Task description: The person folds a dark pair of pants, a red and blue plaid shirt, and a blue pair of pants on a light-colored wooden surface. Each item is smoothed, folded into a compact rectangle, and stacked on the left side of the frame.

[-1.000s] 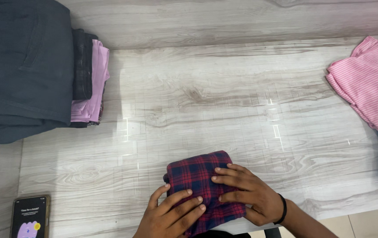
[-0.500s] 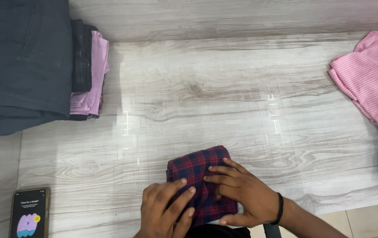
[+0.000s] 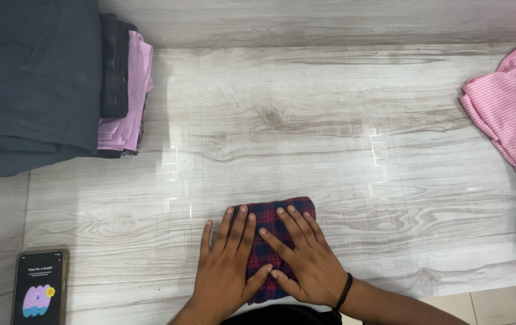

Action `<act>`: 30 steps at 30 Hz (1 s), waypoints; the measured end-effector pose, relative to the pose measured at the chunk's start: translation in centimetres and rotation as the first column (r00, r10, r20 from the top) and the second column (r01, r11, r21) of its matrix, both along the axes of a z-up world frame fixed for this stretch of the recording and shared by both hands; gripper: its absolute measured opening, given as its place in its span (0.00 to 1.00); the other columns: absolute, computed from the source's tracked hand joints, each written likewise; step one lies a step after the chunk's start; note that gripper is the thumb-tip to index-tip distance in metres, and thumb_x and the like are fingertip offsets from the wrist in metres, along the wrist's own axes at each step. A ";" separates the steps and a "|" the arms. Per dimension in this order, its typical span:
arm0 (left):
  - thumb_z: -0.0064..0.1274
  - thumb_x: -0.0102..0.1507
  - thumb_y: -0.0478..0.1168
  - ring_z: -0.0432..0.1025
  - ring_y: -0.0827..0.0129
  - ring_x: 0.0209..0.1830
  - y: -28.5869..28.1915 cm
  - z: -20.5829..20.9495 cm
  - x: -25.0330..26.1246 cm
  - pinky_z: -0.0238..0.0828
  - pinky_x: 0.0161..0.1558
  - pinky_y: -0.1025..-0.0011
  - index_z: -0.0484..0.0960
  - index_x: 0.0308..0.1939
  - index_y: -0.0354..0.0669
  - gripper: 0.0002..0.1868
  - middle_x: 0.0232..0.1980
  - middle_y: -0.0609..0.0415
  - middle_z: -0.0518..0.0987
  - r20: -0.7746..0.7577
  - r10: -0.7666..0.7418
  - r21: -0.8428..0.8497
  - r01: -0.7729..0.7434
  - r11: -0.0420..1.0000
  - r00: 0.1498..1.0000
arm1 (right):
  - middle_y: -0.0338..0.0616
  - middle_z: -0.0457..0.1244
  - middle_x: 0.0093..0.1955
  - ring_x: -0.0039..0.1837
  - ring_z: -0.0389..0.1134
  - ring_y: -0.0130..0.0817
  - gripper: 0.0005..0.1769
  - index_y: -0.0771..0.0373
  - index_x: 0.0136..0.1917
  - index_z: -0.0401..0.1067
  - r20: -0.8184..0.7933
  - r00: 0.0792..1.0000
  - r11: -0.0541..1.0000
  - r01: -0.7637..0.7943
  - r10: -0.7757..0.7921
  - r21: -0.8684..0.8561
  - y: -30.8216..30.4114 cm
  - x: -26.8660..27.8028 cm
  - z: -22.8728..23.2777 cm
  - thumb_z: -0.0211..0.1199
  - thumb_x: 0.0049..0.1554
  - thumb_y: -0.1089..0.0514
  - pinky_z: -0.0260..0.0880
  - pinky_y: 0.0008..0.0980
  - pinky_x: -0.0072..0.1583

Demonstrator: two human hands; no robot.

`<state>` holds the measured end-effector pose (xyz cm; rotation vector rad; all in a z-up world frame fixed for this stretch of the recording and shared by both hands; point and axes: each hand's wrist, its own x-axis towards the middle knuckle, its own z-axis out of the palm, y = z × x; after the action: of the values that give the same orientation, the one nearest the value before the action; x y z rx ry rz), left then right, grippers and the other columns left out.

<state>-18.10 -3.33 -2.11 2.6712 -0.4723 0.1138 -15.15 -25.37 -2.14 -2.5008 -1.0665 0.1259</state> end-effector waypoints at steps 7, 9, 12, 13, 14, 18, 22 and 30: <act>0.44 0.63 0.71 0.42 0.47 0.81 0.8 -1.5 0.3 0.31 0.73 0.40 0.54 0.77 0.34 0.52 0.79 0.36 0.52 -0.072 -0.047 -0.025 0.046 0.999 0.996 | 0.68 0.35 0.84 0.84 0.34 0.64 0.47 0.52 0.82 0.52 -0.053 0.998 0.998 -0.036 0.033 -0.055 -0.2 0.8 -0.6 0.55 0.57 0.30 0.29 0.66 0.76; 0.46 0.60 0.75 0.41 0.46 0.81 1.1 -1.6 0.5 0.30 0.73 0.40 0.52 0.77 0.33 0.57 0.79 0.35 0.52 -0.107 -0.071 -0.045 0.067 0.997 0.992 | 0.70 0.36 0.84 0.84 0.34 0.65 0.52 0.54 0.82 0.50 -0.082 0.995 0.998 -0.060 0.057 -0.036 -0.2 1.2 -0.5 0.58 0.54 0.28 0.29 0.67 0.76; 0.48 0.54 0.81 0.41 0.45 0.80 1.6 -1.7 1.4 0.28 0.72 0.40 0.51 0.76 0.33 0.65 0.78 0.34 0.51 -0.137 -0.101 -0.062 0.093 0.994 0.985 | 0.71 0.36 0.83 0.84 0.35 0.65 0.57 0.58 0.83 0.48 -0.100 0.993 0.997 -0.071 0.069 -0.013 -0.1 2.1 -0.3 0.61 0.53 0.27 0.30 0.66 0.77; 0.48 0.53 0.82 0.41 0.46 0.80 1.7 -1.7 1.7 0.28 0.72 0.40 0.50 0.76 0.33 0.67 0.78 0.35 0.51 -0.148 -0.105 -0.061 0.097 0.993 0.983 | 0.71 0.36 0.83 0.84 0.35 0.65 0.58 0.59 0.83 0.47 -0.105 0.992 0.997 -0.071 0.070 -0.007 0.0 2.3 -0.3 0.62 0.52 0.27 0.30 0.65 0.77; 0.48 0.51 0.84 0.40 0.46 0.80 1.9 -1.8 2.0 0.28 0.73 0.40 0.50 0.76 0.34 0.68 0.78 0.35 0.51 -0.159 -0.109 -0.060 0.101 0.993 0.981 | 0.71 0.37 0.83 0.84 0.36 0.65 0.59 0.62 0.82 0.46 -0.113 0.991 0.998 -0.070 0.070 -0.001 0.0 2.6 -0.3 0.62 0.52 0.27 0.30 0.65 0.78; 0.47 0.51 0.84 0.39 0.48 0.82 2.3 -1.9 4.0 0.28 0.74 0.42 0.48 0.78 0.36 0.69 0.80 0.38 0.49 -0.183 -0.086 -0.007 0.086 0.996 0.979 | 0.71 0.38 0.83 0.84 0.37 0.65 0.61 0.69 0.81 0.45 -0.118 0.991 0.998 -0.054 0.058 0.035 0.2 4.8 -0.6 0.62 0.52 0.27 0.32 0.64 0.78; 0.44 0.52 0.83 0.37 0.48 0.81 2.8 -2.1 7.2 0.28 0.74 0.43 0.45 0.78 0.37 0.68 0.81 0.37 0.46 -0.174 -0.056 0.003 0.057 0.998 0.983 | 0.69 0.44 0.83 0.85 0.41 0.64 0.50 0.69 0.76 0.55 -0.092 0.993 0.959 -0.046 0.075 0.279 0.1 8.0 -1.7 0.66 0.53 0.37 0.36 0.64 0.81; 0.32 0.67 0.71 0.37 0.49 0.84 3.2 -3.0 10.8 0.30 0.77 0.45 0.44 0.81 0.40 0.50 0.84 0.41 0.43 -0.133 -0.030 0.022 0.033 0.999 0.991 | 0.54 0.61 0.72 0.81 0.56 0.54 0.05 0.59 0.44 0.75 0.044 0.999 0.885 -0.027 0.007 0.465 -1.3 9.5 -4.2 0.70 0.54 0.62 0.51 0.60 0.81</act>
<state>-7.27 -0.09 -5.12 2.6725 -0.4753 -0.0784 -5.67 -26.65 -6.38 -2.0645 -0.9953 -0.1631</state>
